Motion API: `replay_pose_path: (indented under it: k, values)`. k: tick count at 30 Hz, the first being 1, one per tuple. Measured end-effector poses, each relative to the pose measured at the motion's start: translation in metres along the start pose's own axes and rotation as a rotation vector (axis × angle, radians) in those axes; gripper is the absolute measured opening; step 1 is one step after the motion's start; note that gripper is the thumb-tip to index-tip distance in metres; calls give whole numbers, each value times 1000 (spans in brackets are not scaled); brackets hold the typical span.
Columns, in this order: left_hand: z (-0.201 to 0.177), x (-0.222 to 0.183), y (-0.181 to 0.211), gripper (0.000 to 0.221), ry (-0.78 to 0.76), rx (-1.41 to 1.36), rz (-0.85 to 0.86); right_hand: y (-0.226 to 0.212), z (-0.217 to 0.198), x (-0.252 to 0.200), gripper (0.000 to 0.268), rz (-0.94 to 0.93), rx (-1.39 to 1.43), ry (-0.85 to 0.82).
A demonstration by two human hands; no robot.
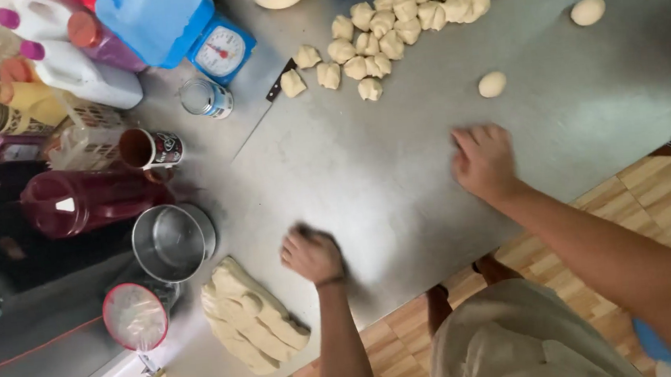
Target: Shaping small pieces of dough into uniform balls using both hands on a metal work surface.
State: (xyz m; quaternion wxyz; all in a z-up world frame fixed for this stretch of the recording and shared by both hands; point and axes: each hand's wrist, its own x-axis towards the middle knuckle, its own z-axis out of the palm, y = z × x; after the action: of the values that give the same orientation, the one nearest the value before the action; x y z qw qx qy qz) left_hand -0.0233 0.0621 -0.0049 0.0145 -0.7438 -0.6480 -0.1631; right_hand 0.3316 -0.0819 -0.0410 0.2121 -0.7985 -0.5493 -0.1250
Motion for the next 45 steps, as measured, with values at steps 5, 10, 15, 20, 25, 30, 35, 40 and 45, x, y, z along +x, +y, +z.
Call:
replay_pose_path:
  k: [5, 10, 15, 20, 25, 30, 35, 40, 45]
  values:
    - [12, 17, 37, 25, -41, -236, 3, -69, -4, 19, 41, 77, 108, -15]
    - [-48, -90, 15, 31, -192, -336, 72, -37, -92, -54, 46, 160, 304, -540]
    - [-7, -9, 8, 20, 178, -126, 59, -19, -64, 22, 30, -36, 38, -4]
    - [-6, -6, 37, 22, -57, -256, -2, -78, -58, 12, 35, 53, 166, -17]
    - [-34, -80, -7, 31, -221, -306, 86, -26, -96, -61, 39, 63, 233, -445]
    - [14, 9, 5, 23, 125, -234, 7, -20, -52, 5, 29, 38, 10, 74]
    - [-17, -35, 27, 19, 2, -345, 202, -68, -89, -48, 35, 131, 194, -216]
    - [-17, -32, -7, 14, 28, -233, 316, -4, -106, -74, 44, 127, -56, -404]
    - [39, -10, 6, 21, -16, -205, 63, -50, -72, -29, 14, 155, 143, -107]
